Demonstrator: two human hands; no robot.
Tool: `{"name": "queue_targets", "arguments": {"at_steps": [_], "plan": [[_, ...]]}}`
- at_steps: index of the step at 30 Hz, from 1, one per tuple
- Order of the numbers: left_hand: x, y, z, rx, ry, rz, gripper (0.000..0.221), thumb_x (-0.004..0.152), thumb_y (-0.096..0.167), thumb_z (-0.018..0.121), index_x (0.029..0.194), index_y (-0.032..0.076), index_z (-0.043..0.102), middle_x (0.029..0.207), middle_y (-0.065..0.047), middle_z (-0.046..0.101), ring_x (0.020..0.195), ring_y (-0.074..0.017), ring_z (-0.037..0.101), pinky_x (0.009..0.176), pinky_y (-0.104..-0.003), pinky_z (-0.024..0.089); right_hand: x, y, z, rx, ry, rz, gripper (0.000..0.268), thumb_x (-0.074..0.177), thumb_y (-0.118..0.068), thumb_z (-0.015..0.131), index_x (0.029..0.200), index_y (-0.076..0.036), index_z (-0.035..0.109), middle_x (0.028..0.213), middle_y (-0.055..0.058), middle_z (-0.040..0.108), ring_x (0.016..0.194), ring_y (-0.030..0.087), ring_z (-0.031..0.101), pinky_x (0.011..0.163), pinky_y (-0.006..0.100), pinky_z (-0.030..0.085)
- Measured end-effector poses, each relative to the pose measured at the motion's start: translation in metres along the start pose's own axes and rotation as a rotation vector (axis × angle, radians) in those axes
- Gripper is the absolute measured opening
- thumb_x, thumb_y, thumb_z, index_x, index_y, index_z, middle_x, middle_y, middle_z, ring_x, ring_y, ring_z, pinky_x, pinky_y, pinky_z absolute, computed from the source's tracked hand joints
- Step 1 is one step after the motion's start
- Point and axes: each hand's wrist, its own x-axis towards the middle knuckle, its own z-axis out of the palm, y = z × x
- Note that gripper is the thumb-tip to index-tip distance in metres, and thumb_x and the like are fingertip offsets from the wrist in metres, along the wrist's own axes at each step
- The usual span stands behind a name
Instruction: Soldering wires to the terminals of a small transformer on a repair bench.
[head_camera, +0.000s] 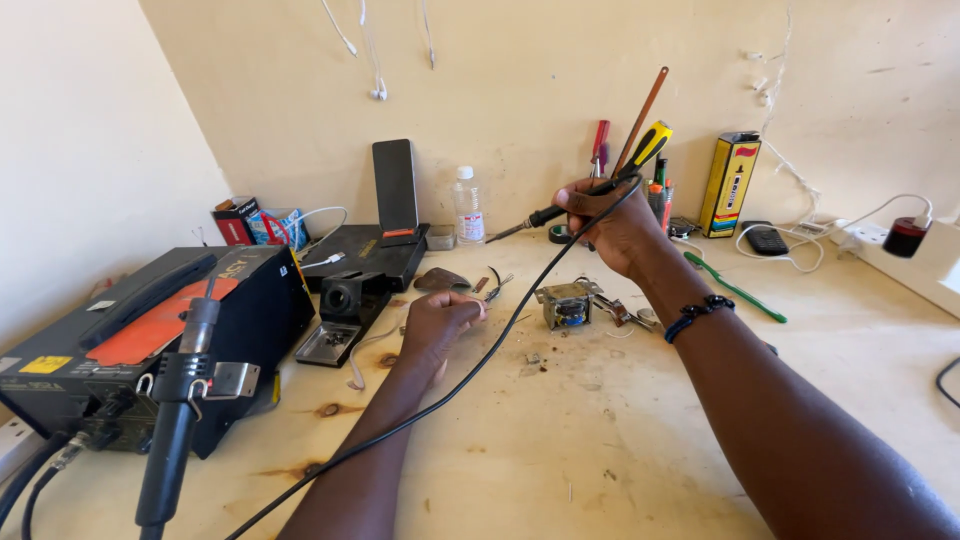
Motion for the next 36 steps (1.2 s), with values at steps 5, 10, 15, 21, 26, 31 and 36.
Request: {"name": "queue_targets", "arguments": {"at_steps": [5, 10, 15, 21, 26, 31, 36], "plan": [[0.002, -0.007, 0.000, -0.005, 0.016, 0.045, 0.024, 0.064, 0.009, 0.078, 0.087, 0.004, 0.084, 0.069, -0.012, 0.064, 0.076, -0.0139, 0.060, 0.070, -0.029, 0.051, -0.011, -0.022, 0.014, 0.071, 0.002, -0.001, 0.019, 0.094, -0.014, 0.085, 0.099, 0.001, 0.074, 0.072, 0.012, 0.063, 0.056, 0.018, 0.061, 0.054, 0.027, 0.051], [0.017, -0.023, -0.002, -0.051, 0.010, 0.085, 0.024, 0.062, 0.008, 0.079, 0.085, 0.005, 0.085, 0.068, -0.012, 0.066, 0.075, -0.0139, 0.061, 0.070, -0.028, 0.054, -0.005, -0.022, 0.017, -0.038, 0.004, -0.007, 0.038, 0.107, -0.042, 0.071, 0.101, -0.005, 0.070, 0.099, 0.016, 0.074, 0.068, 0.023, 0.073, 0.056, 0.030, 0.059], [-0.004, 0.002, 0.002, -0.054, -0.035, 0.029, 0.026, 0.068, 0.006, 0.078, 0.093, 0.001, 0.085, 0.082, -0.017, 0.076, 0.084, -0.0146, 0.067, 0.080, -0.033, 0.058, -0.012, -0.036, 0.021, -0.178, 0.048, 0.016, 0.039, 0.110, -0.043, 0.065, 0.102, -0.005, 0.058, 0.094, 0.020, 0.077, 0.061, 0.026, 0.078, 0.046, 0.030, 0.063], [0.010, -0.017, -0.001, 0.328, -0.032, 0.052, 0.025, 0.069, 0.033, 0.087, 0.091, 0.022, 0.090, 0.087, -0.005, 0.082, 0.088, -0.0176, 0.076, 0.077, -0.031, 0.057, 0.008, -0.013, 0.027, -0.211, 0.089, -0.160, 0.020, 0.096, -0.011, 0.080, 0.093, 0.001, 0.065, 0.081, 0.018, 0.073, 0.042, 0.017, 0.064, 0.032, 0.022, 0.047], [0.013, -0.013, 0.001, 0.517, -0.029, -0.017, 0.028, 0.072, 0.043, 0.082, 0.097, 0.034, 0.089, 0.094, -0.001, 0.082, 0.097, -0.0221, 0.078, 0.086, -0.033, 0.060, 0.009, 0.014, 0.065, -0.225, 0.068, -0.106, 0.015, 0.092, -0.010, 0.075, 0.090, 0.002, 0.067, 0.071, 0.018, 0.069, 0.042, 0.018, 0.063, 0.033, 0.022, 0.046], [0.013, -0.007, -0.001, 0.529, -0.008, -0.034, 0.022, 0.076, 0.040, 0.079, 0.096, 0.036, 0.088, 0.094, -0.002, 0.082, 0.101, -0.0240, 0.078, 0.087, -0.033, 0.060, 0.030, 0.056, 0.085, -0.257, 0.010, -0.011, 0.017, 0.093, -0.009, 0.074, 0.088, 0.007, 0.070, 0.059, 0.019, 0.066, 0.043, 0.021, 0.065, 0.038, 0.023, 0.050], [0.008, 0.001, -0.005, 0.498, -0.036, -0.087, 0.021, 0.073, 0.037, 0.081, 0.089, 0.026, 0.088, 0.085, -0.007, 0.080, 0.094, -0.0235, 0.076, 0.084, -0.033, 0.057, 0.029, 0.072, 0.094, -0.316, -0.038, 0.101, 0.017, 0.092, -0.009, 0.077, 0.094, 0.007, 0.072, 0.059, 0.023, 0.069, 0.045, 0.023, 0.069, 0.046, 0.026, 0.056]]}}
